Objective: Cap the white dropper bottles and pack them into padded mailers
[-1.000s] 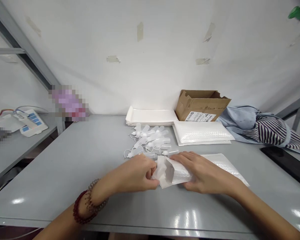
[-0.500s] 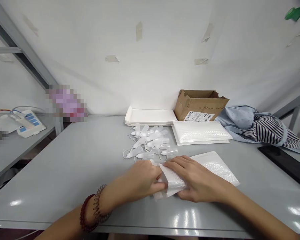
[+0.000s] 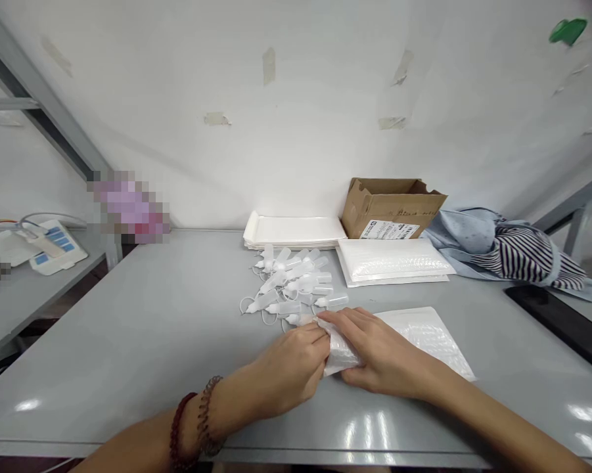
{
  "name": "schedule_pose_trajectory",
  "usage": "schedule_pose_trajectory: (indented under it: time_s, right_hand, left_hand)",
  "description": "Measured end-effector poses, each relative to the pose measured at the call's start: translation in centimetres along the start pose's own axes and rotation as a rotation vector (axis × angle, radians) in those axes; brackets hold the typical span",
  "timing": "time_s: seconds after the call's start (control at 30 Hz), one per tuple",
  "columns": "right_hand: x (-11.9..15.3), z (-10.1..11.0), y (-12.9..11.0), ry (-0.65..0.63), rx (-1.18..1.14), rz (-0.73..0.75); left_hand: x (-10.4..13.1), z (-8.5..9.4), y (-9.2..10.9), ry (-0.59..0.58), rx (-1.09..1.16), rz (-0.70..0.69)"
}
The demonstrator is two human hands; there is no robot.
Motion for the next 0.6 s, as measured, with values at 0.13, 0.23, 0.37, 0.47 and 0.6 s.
schedule_pose_trajectory:
  time_s: [0.13,0.23,0.37,0.47,0.6]
  right_hand:
    - [0.2,0.2,0.1,-0.05,-0.031,-0.046]
    - [0.4,0.6,0.5,-0.081,-0.024,-0.073]
    - [0.8,1.5,1.8,-0.093,0.018,-0.161]
    - [1.2,2.1,2.7,-0.11,0.043,-0.22]
    - [1.4,2.4,3.1,-0.129,0.061,-0.21]
  left_hand:
    - [-0.2,0.8,0.6,-0.143,0.216,-0.003]
    - [-0.2,2.3,0.3,-0.195,0.437,0.061]
    - [0.1,5.1,-2.3,0.066,0.423,0.315]
    - [0.5,5.3,-3.8,0.082,0.093,0.423]
    - [0.4,3.6,-4.1,-0.043,-0.227,0.408]
Point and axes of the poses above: each hand's wrist, its own x-axis away from the middle knuckle, its own z-axis out of the back of the hand, y = z × x, the point moved 4 cm from there along -x, towards the middle knuckle
